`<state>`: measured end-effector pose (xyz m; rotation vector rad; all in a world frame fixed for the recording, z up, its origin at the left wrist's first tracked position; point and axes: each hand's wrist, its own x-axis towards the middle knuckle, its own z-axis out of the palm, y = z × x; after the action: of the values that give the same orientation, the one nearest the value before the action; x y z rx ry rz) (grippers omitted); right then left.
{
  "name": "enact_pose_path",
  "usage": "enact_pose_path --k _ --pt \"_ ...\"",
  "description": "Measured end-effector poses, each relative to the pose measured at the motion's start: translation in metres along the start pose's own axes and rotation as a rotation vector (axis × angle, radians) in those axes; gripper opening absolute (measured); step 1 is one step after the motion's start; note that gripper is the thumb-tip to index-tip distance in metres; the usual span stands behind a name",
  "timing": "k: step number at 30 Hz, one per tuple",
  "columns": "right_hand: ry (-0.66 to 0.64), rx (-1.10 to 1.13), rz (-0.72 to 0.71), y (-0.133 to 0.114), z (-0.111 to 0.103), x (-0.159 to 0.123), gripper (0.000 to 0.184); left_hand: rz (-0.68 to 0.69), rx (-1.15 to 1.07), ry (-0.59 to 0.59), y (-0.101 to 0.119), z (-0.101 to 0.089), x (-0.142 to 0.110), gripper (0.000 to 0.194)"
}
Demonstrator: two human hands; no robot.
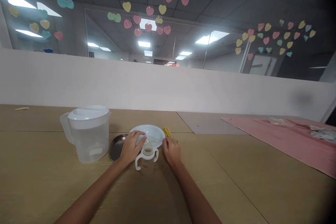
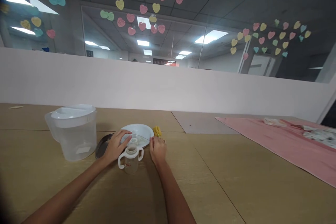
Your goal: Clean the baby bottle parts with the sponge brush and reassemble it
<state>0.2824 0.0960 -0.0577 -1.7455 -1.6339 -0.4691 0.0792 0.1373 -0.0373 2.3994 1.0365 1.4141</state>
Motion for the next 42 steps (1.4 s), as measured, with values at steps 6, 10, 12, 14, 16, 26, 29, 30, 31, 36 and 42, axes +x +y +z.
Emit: enact_pose_path --k 6,10,12,14,16,26,29,30,31,36,42 --pt "0.025 0.08 -0.093 -0.001 0.005 -0.002 0.027 -0.164 0.012 -0.02 -0.015 0.019 0.032 0.031" --pt "-0.019 0.194 -0.054 -0.006 0.009 -0.002 0.02 -0.207 0.261 -0.264 -0.023 0.017 0.046 0.03" --pt "-0.047 0.261 0.018 -0.008 0.01 -0.001 0.02 -0.2 0.342 -0.34 -0.026 0.016 0.051 0.032" --pt "-0.068 0.311 0.085 -0.01 0.009 0.0 0.02 -0.192 0.373 -0.38 -0.029 0.018 0.055 0.036" --pt "-0.081 0.348 0.138 -0.011 0.008 0.002 0.019 -0.188 0.402 -0.425 -0.034 0.023 0.056 0.043" --pt "-0.127 0.468 0.121 -0.034 -0.004 0.033 0.014 -0.2 0.388 -0.526 -0.054 0.033 0.058 0.059" --pt "-0.161 0.477 0.1 -0.047 -0.003 0.051 0.013 -0.191 0.364 -0.534 -0.054 0.033 0.058 0.057" --pt "-0.166 0.476 0.104 -0.05 -0.001 0.057 0.013 -0.188 0.354 -0.54 -0.054 0.033 0.058 0.056" --pt "-0.173 0.48 0.111 -0.053 0.002 0.064 0.012 -0.188 0.342 -0.549 -0.054 0.033 0.058 0.056" --pt "-0.303 0.607 0.121 -0.062 0.027 0.087 0.021 -0.222 0.242 -0.605 -0.056 0.024 0.06 0.061" --pt "-0.213 0.646 0.223 -0.063 0.027 0.102 0.048 -0.245 0.144 -0.612 -0.058 -0.006 0.069 0.06"
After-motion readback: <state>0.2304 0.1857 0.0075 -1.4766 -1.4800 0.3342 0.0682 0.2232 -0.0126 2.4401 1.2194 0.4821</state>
